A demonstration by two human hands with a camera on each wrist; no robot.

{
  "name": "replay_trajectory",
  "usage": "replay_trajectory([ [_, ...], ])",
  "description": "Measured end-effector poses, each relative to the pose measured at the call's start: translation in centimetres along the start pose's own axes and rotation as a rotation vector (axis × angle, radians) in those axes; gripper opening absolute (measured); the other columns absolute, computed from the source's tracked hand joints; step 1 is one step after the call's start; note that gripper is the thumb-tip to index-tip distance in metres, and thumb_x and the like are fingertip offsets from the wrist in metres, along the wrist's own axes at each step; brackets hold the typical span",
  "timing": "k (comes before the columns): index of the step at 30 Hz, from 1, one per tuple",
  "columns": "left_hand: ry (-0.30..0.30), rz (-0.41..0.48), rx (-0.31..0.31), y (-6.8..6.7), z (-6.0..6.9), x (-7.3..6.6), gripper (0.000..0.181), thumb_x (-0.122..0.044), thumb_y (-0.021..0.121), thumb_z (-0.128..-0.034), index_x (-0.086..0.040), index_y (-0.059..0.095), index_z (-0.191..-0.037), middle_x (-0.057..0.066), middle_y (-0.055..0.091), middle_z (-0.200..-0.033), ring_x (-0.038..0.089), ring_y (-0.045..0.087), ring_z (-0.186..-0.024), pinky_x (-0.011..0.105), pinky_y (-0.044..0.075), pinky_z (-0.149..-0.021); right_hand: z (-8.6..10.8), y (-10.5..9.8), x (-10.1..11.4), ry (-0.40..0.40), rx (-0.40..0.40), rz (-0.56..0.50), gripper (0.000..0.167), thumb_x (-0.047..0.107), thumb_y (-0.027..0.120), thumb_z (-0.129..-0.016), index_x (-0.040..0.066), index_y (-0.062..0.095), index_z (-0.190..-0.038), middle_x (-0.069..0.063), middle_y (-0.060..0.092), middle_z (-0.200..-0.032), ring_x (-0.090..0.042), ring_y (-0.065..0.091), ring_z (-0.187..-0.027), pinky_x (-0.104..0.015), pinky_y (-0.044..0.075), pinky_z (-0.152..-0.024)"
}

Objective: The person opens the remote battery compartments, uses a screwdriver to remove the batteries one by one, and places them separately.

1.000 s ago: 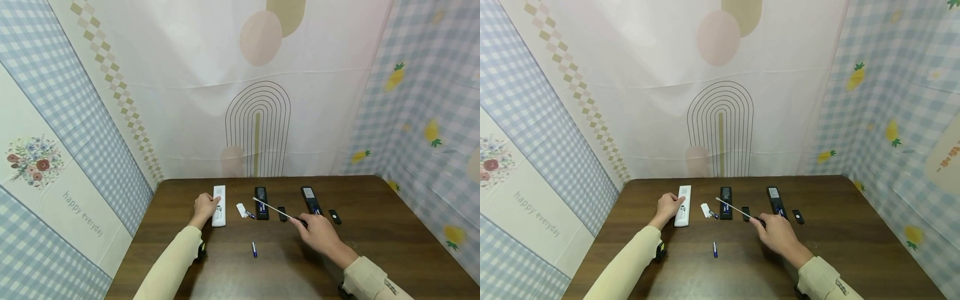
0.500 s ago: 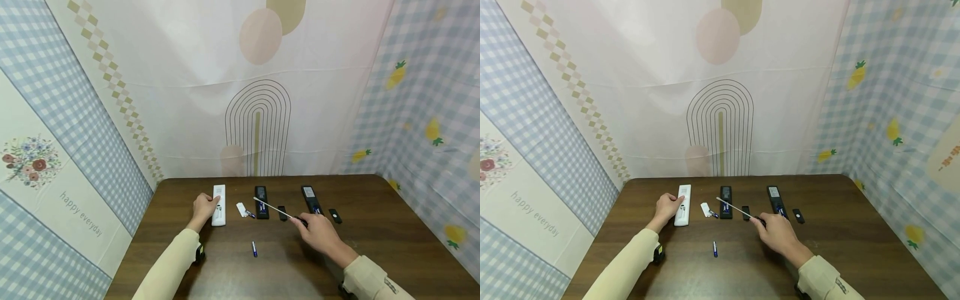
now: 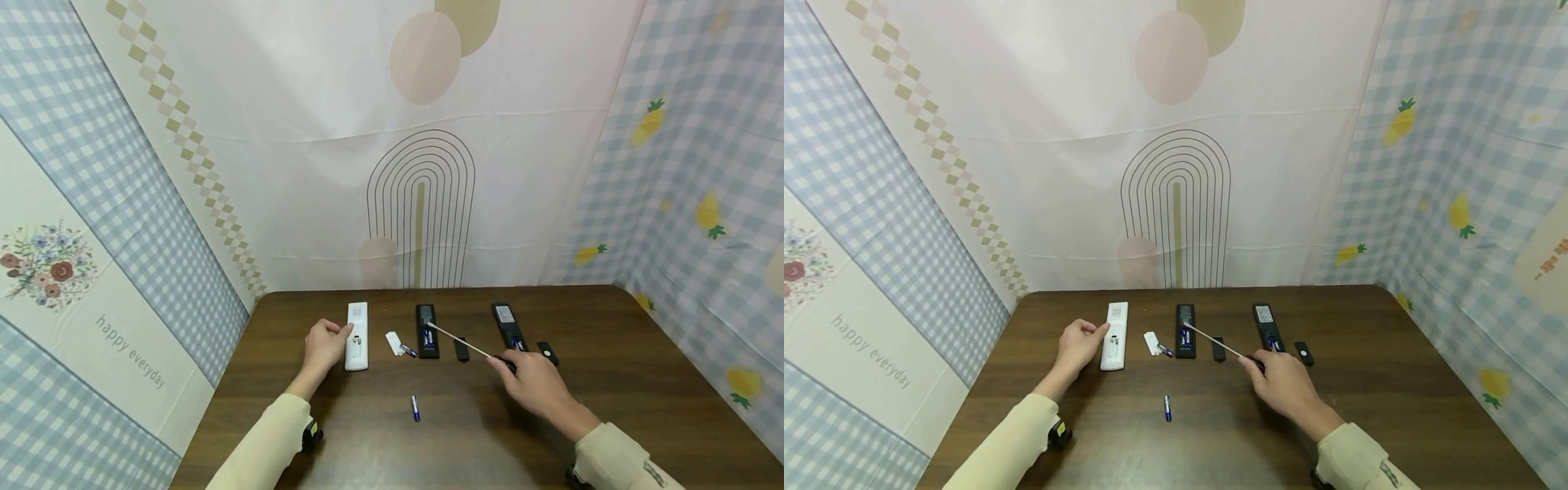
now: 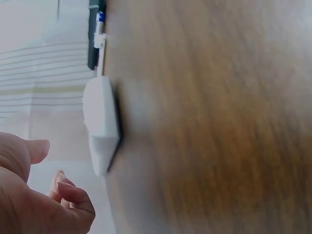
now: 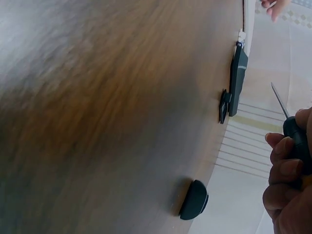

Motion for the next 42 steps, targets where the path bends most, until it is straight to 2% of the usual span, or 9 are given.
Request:
replay_trajectory([
  [9, 0.071, 0.02, 0.046, 0.3, 1.3, -2.5, 0.036, -0.041, 0.076, -0.0974, -0.006, 0.072, -0.102, 0.007, 0.073, -0.092, 0.021, 0.067, -0.086, 0.029, 0.049, -0.07, 0.3, -0.3, -0.6, 0.012, -0.005, 0.012, 0.03, 0.039, 0.07, -0.104, 0.019, 0.069, -0.082, 0.013, 0.044, -0.053, -0.005, 0.037, -0.049, -0.024, 0.032, -0.05],
  [14, 0.096, 0.047, 0.072, 1.3, 1.5, -4.3, 0.033, -0.04, 0.077, -0.0967, -0.007, 0.074, -0.097, 0.005, 0.073, -0.087, 0.019, 0.066, -0.081, 0.028, 0.049, -0.065, 0.4, -0.4, -0.8, 0.021, -0.004, -0.001, 0.031, 0.04, 0.069, -0.105, 0.017, 0.072, -0.085, 0.013, 0.046, -0.053, -0.004, 0.037, -0.047, -0.024, 0.032, -0.049],
  [18, 0.116, 0.036, 0.113, 2.8, 1.4, -6.1, 0.033, -0.042, 0.078, -0.096, -0.008, 0.076, -0.094, 0.007, 0.076, -0.091, 0.02, 0.068, -0.085, 0.03, 0.053, -0.07, 0.5, -0.6, -1.1, 0.018, -0.017, 0.006, 0.032, 0.039, 0.069, -0.105, 0.017, 0.069, -0.082, 0.012, 0.046, -0.054, -0.004, 0.037, -0.047, -0.024, 0.032, -0.049],
  [24, 0.125, 0.008, 0.213, 6.3, 0.8, -8.7, 0.033, -0.04, 0.076, -0.0984, -0.007, 0.078, -0.095, 0.01, 0.078, -0.106, 0.025, 0.071, -0.096, 0.039, 0.059, -0.081, 0.7, -0.6, -1.7, 0.032, -0.025, 0.023, 0.032, 0.039, 0.068, -0.106, 0.017, 0.068, -0.083, 0.012, 0.047, -0.055, -0.004, 0.037, -0.048, -0.024, 0.032, -0.05],
  [28, 0.107, -0.035, 0.263, 9.1, -0.4, -9.6, 0.032, -0.039, 0.077, -0.0977, -0.007, 0.079, -0.094, 0.01, 0.079, -0.108, 0.025, 0.071, -0.098, 0.041, 0.061, -0.085, 0.9, -0.7, -1.9, 0.034, -0.039, 0.029, 0.031, 0.038, 0.069, -0.105, 0.018, 0.067, -0.081, 0.012, 0.049, -0.056, -0.005, 0.039, -0.049, -0.024, 0.033, -0.05],
  [32, 0.114, -0.127, 0.283, 13.2, -3.1, -8.8, 0.039, -0.041, 0.079, -0.0959, -0.011, 0.071, -0.072, 0.005, 0.075, -0.081, 0.022, 0.066, -0.075, 0.038, 0.058, -0.07, 1.0, -0.6, -2.2, 0.045, -0.028, 0.03, 0.032, 0.038, 0.069, -0.105, 0.017, 0.067, -0.081, 0.011, 0.049, -0.056, -0.006, 0.04, -0.049, -0.025, 0.033, -0.05],
  [34, 0.116, -0.159, 0.301, 15.3, -4.2, -8.2, 0.044, -0.044, 0.079, -0.0952, -0.012, 0.065, -0.069, 0.004, 0.068, -0.073, 0.022, 0.061, -0.069, 0.038, 0.054, -0.065, 1.1, -0.5, -2.3, 0.05, -0.022, 0.031, 0.031, 0.039, 0.069, -0.105, 0.017, 0.068, -0.083, 0.01, 0.049, -0.056, -0.007, 0.04, -0.05, -0.025, 0.033, -0.051],
  [37, 0.119, -0.201, 0.311, 17.9, -5.4, -7.6, 0.045, -0.049, 0.08, -0.0937, -0.012, 0.062, -0.076, 0.005, 0.064, -0.076, 0.024, 0.059, -0.072, 0.039, 0.052, -0.065, 1.2, -0.5, -2.3, 0.051, -0.023, 0.03, 0.031, 0.039, 0.069, -0.105, 0.016, 0.069, -0.084, 0.009, 0.05, -0.057, -0.008, 0.041, -0.052, -0.026, 0.034, -0.052],
  [42, 0.111, -0.236, 0.294, 20.0, -6.1, -8.1, 0.044, -0.052, 0.082, -0.0906, -0.01, 0.067, -0.087, 0.007, 0.07, -0.087, 0.024, 0.065, -0.08, 0.039, 0.056, -0.068, 1.2, -0.6, -2.5, 0.056, -0.034, 0.021, 0.03, 0.038, 0.069, -0.105, 0.015, 0.07, -0.086, 0.009, 0.051, -0.058, -0.009, 0.043, -0.053, -0.027, 0.035, -0.052],
])
Point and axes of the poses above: each hand's wrist, its own z-axis away from the middle knuckle, its own y-axis out of the palm, x = y × z, the point moved 8 cm from there along -z, towards the middle knuckle
